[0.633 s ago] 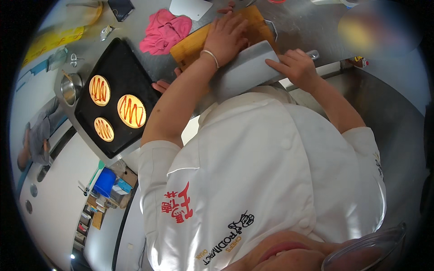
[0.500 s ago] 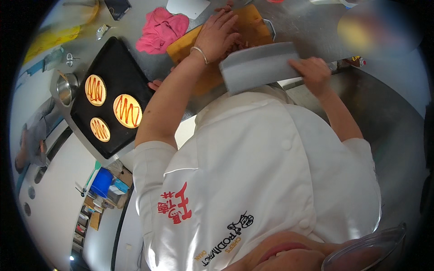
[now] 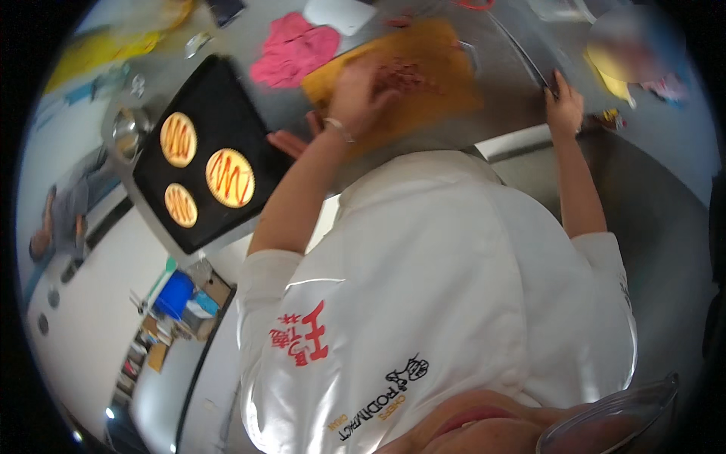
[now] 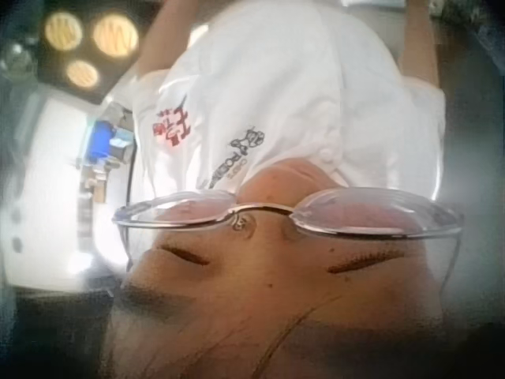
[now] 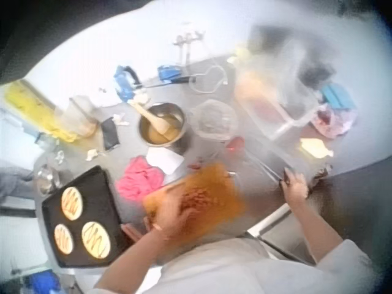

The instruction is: The person slices sausages on a cutting board and arranges the pieces on three pizza bases that already have sauce. They then sprinkle corn kernels from a can onto the pizzas.

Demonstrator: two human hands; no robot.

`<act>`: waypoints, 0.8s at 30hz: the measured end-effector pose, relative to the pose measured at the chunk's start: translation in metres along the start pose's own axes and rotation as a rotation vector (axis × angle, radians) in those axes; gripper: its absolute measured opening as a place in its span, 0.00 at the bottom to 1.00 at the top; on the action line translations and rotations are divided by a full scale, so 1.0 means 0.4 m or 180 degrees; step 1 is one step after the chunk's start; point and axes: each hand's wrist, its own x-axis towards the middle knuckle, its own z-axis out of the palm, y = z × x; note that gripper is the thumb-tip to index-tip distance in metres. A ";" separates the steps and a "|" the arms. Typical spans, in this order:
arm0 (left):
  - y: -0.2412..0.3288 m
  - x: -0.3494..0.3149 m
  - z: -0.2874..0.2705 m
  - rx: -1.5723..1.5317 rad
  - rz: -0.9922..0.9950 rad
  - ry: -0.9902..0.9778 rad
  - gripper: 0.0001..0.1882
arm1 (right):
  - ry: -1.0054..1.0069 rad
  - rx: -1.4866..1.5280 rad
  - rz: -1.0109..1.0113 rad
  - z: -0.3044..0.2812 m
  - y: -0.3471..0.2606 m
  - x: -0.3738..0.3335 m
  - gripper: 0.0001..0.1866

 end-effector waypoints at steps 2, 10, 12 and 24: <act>0.003 0.019 0.020 -0.0171 0.0293 -0.0458 0.37 | -0.0154 -0.0267 -0.0058 -0.016 -0.039 0.023 0.27; 0.014 -0.033 0.073 0.0282 0.0337 0.0318 0.44 | -0.0973 0.1645 -0.1645 -0.018 -0.460 0.084 0.57; 0.012 -0.025 0.072 0.0398 0.0331 0.0272 0.43 | -0.0703 0.1792 -0.2028 0.019 -0.499 0.107 0.57; 0.021 -0.023 0.062 -0.0602 0.0174 0.0279 0.36 | -0.0974 0.2282 -0.2974 0.052 -0.558 0.132 0.38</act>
